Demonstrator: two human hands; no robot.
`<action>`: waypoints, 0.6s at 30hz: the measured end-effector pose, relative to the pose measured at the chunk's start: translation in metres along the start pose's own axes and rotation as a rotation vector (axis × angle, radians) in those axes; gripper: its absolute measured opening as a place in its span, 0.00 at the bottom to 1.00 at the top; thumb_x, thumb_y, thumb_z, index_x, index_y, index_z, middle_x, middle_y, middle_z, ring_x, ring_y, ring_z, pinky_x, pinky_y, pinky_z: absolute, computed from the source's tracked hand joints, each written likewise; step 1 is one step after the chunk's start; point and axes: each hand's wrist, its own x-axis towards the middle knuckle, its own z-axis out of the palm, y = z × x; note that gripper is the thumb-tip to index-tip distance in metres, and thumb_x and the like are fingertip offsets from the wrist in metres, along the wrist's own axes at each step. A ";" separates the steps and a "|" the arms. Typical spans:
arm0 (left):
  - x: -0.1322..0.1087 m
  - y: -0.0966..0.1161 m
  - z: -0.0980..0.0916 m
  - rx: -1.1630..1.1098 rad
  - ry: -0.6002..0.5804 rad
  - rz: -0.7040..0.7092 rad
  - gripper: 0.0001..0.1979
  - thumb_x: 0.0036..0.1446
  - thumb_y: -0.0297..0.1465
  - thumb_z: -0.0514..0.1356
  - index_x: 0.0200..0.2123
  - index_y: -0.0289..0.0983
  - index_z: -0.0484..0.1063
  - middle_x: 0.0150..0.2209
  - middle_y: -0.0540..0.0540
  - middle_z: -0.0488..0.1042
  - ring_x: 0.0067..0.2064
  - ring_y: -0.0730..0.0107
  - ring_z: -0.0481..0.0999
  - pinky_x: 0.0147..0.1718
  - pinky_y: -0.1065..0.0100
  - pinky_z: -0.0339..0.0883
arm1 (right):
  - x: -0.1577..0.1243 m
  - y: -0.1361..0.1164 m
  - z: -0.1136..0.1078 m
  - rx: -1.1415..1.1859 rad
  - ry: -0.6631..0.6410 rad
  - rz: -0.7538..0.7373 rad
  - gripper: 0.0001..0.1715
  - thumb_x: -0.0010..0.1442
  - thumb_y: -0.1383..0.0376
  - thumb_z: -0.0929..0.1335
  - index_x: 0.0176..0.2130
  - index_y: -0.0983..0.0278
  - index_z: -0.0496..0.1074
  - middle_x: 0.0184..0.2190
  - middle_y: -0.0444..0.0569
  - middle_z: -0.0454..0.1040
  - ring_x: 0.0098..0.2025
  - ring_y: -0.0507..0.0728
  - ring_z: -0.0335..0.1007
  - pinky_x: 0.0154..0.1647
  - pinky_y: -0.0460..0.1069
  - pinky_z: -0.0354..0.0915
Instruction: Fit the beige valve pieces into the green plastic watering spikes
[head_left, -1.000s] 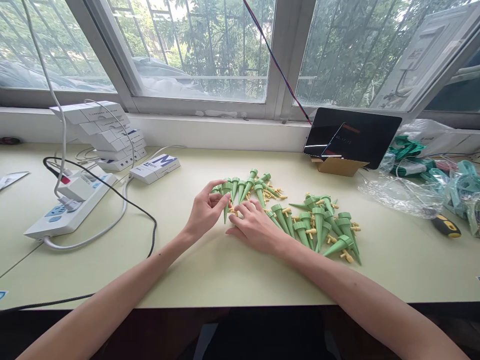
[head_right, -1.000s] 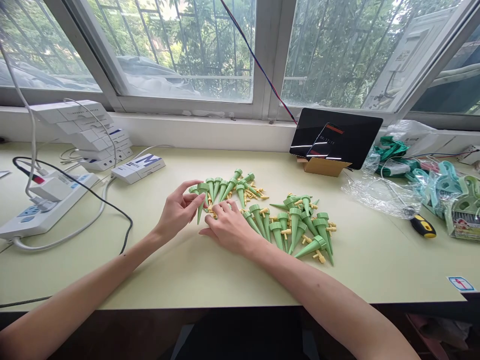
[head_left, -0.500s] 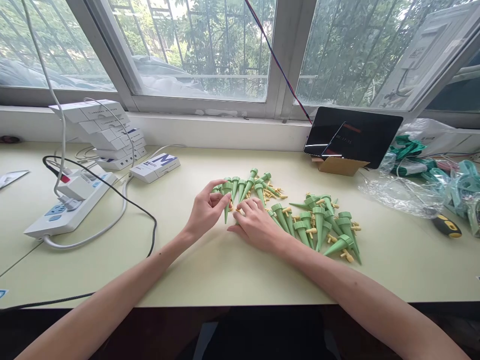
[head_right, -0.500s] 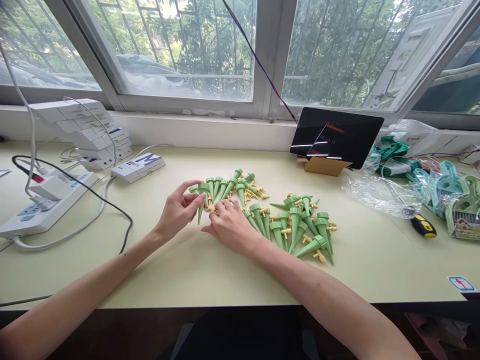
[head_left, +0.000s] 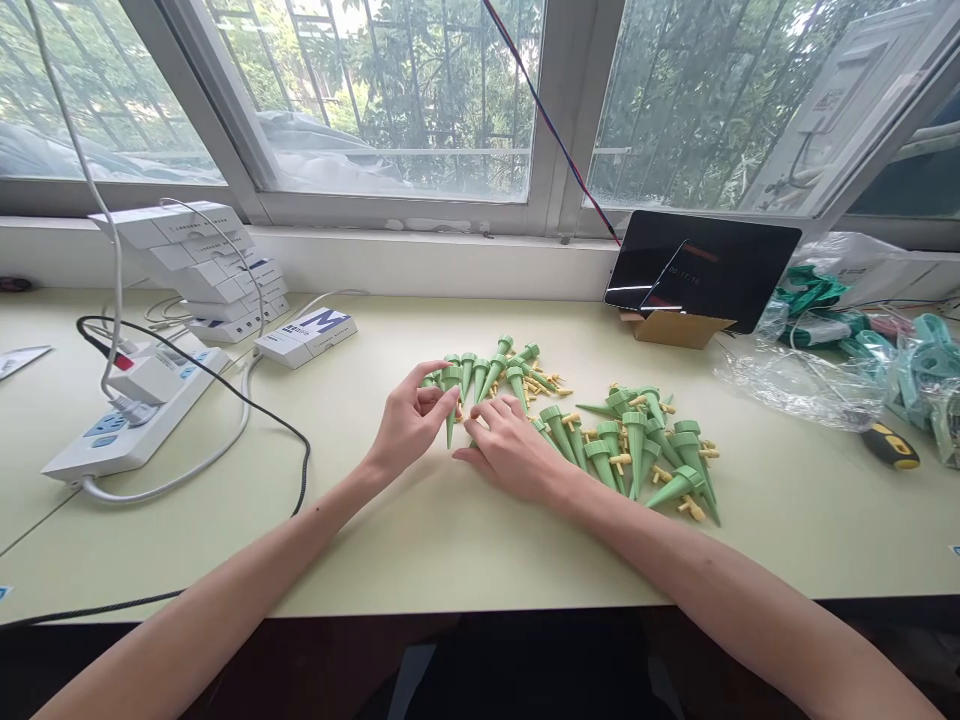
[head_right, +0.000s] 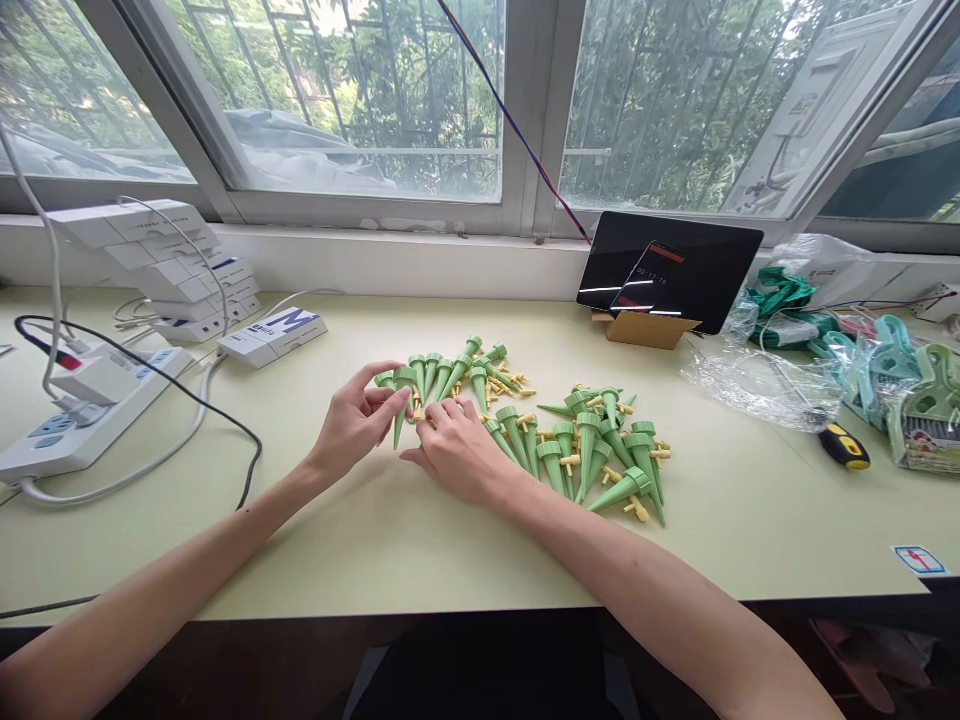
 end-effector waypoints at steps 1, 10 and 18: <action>0.000 0.000 0.000 -0.001 -0.001 -0.001 0.20 0.59 0.39 0.62 0.52 0.38 0.66 0.23 0.53 0.73 0.17 0.80 0.61 0.18 0.75 0.58 | 0.000 0.000 0.000 0.013 0.013 0.000 0.25 0.71 0.54 0.58 0.49 0.70 0.72 0.44 0.59 0.71 0.48 0.63 0.64 0.55 0.60 0.58; 0.001 0.000 -0.002 -0.065 -0.007 -0.012 0.22 0.59 0.41 0.62 0.53 0.38 0.66 0.23 0.52 0.72 0.16 0.79 0.60 0.14 0.75 0.57 | 0.001 0.006 -0.004 0.066 0.171 -0.012 0.14 0.70 0.70 0.59 0.48 0.69 0.72 0.45 0.59 0.71 0.45 0.60 0.66 0.53 0.56 0.61; 0.003 0.001 -0.005 -0.147 -0.067 -0.059 0.23 0.59 0.43 0.62 0.54 0.39 0.65 0.26 0.50 0.75 0.16 0.81 0.59 0.14 0.75 0.56 | -0.001 0.018 0.000 0.155 0.334 -0.013 0.21 0.61 0.81 0.59 0.47 0.69 0.71 0.45 0.59 0.70 0.47 0.60 0.65 0.48 0.54 0.67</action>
